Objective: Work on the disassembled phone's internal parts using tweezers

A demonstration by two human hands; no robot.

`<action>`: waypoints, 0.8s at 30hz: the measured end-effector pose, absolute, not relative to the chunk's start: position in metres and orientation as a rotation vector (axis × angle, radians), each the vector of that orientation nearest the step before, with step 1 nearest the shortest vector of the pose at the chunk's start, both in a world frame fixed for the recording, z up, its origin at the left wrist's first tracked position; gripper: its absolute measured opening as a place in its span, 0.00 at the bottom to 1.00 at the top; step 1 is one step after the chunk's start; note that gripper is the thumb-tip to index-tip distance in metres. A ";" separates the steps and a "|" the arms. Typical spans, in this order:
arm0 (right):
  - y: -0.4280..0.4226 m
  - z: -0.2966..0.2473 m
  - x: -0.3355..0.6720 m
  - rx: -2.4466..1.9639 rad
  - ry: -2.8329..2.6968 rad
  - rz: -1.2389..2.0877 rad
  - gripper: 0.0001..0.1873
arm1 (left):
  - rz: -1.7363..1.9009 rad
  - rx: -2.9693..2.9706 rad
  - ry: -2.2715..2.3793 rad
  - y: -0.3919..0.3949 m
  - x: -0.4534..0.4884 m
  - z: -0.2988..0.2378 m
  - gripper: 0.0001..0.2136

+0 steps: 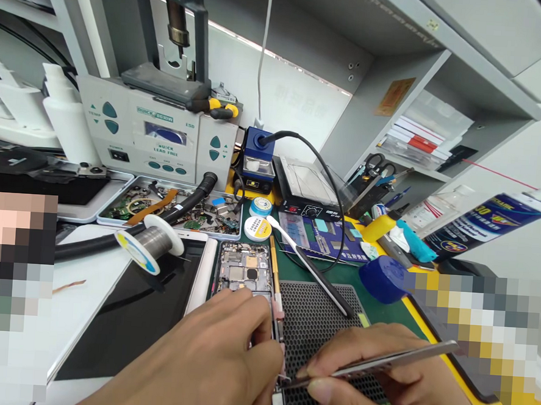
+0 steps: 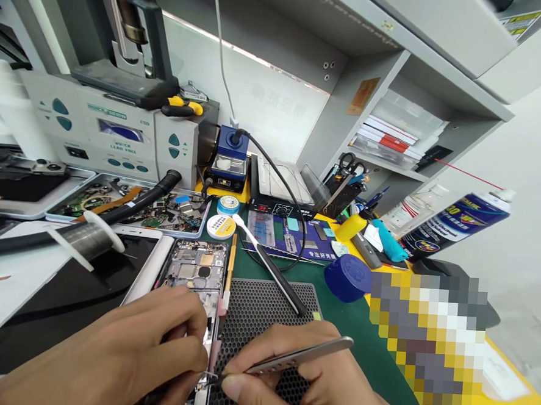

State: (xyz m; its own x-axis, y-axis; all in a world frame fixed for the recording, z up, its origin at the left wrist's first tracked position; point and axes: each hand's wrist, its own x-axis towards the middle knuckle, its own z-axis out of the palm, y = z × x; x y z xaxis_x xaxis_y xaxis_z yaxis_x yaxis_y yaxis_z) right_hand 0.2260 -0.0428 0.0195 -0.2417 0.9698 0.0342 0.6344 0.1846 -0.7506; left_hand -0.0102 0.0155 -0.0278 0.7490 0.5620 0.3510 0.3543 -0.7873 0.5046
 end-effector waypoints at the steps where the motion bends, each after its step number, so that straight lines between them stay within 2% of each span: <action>1: -0.042 0.020 0.226 -1.490 -1.960 0.865 0.10 | 0.687 2.532 0.681 0.015 -0.010 -0.027 0.13; 6: -0.042 0.020 0.227 -1.499 -1.955 0.833 0.09 | 0.685 2.548 0.671 0.014 -0.010 -0.027 0.13; 14: -0.040 0.017 0.227 -1.477 -1.775 0.998 0.08 | 0.653 2.503 0.685 0.016 -0.010 -0.021 0.12; 24: -0.036 0.024 0.225 -1.396 -1.963 0.694 0.02 | 0.631 2.579 0.725 0.014 -0.011 -0.013 0.19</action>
